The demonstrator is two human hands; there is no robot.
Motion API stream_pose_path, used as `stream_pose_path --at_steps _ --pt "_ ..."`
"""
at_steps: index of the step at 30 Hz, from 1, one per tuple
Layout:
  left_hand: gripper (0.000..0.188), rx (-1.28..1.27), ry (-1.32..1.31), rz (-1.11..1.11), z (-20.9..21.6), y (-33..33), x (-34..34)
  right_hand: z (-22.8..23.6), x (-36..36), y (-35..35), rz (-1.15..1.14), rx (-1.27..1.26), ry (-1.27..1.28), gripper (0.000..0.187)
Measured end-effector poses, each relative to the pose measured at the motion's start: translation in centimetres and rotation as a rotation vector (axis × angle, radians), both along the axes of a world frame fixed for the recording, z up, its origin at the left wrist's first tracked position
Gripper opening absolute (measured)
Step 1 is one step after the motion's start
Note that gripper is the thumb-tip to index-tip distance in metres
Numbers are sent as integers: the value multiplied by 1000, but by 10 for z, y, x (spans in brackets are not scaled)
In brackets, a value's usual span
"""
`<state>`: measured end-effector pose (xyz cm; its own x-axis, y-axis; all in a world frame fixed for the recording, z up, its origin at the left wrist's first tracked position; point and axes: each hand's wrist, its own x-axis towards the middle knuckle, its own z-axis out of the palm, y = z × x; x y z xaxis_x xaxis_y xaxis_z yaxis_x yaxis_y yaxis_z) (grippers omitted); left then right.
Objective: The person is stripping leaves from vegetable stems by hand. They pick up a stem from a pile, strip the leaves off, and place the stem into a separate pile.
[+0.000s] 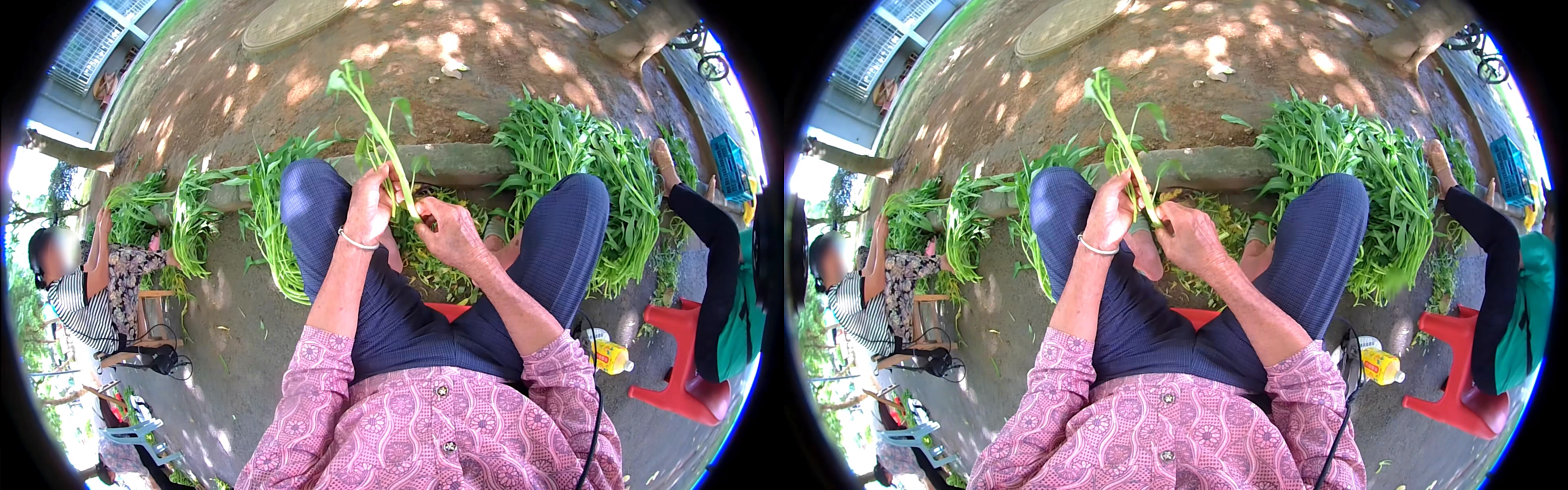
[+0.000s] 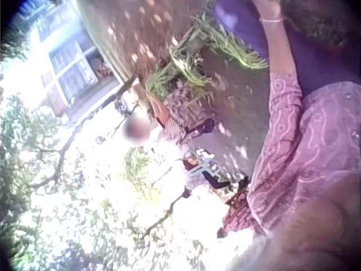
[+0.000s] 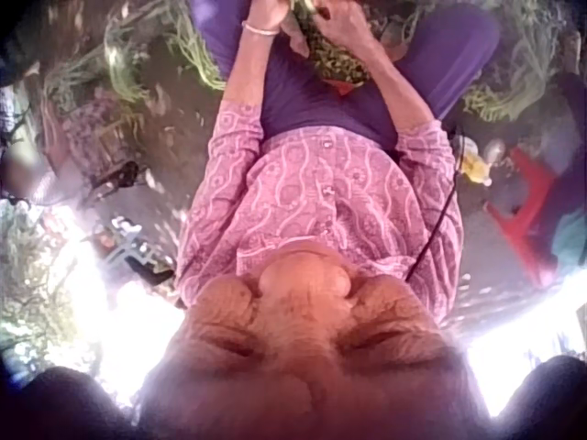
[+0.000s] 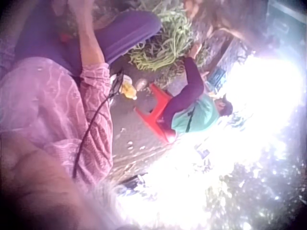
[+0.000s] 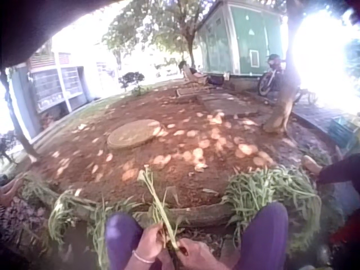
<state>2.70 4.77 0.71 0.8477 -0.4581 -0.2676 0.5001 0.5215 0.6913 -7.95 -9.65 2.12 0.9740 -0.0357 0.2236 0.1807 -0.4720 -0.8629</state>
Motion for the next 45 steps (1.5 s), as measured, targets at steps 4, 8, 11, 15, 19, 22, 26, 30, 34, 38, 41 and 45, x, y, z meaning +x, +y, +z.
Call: stream_pose_path --at_steps 4,8,11,15,19,22,26,30,34,38,41,45 --pt "20 67 44 65 8 -4 -4 -1 -3 3 19 -48 2 18" --pt "21 -5 41 96 10 -5 -5 -3 -3 8 6 -23 85 19" --pt "22 -66 -4 95 10 -5 -7 -4 -3 8 -1 -57 153 19" --pt "25 -69 -37 49 11 -3 -7 -5 -2 9 28 -73 181 18" --pt "26 -102 -22 13 9 -2 -3 -2 -3 9 86 -89 165 20" --pt "24 -54 -10 28 12 0 -2 4 -5 8 124 -2 140 20" --pt "17 139 -10 210 12 -1 4 13 -4 7 136 53 172 20" --pt "15 111 74 281 11 -5 5 6 -6 6 189 26 155 20" --pt "19 -55 160 175 0 3 9 -1 -4 12 133 -59 191 19" --pt "29 -136 127 49 -7 7 7 -4 -3 12 69 -130 205 16" --pt "33 -105 110 8 -3 3 4 -6 -4 11 95 -170 259 15" --pt "34 -27 68 0 8 0 -1 -15 -5 13 98 -199 258 15"
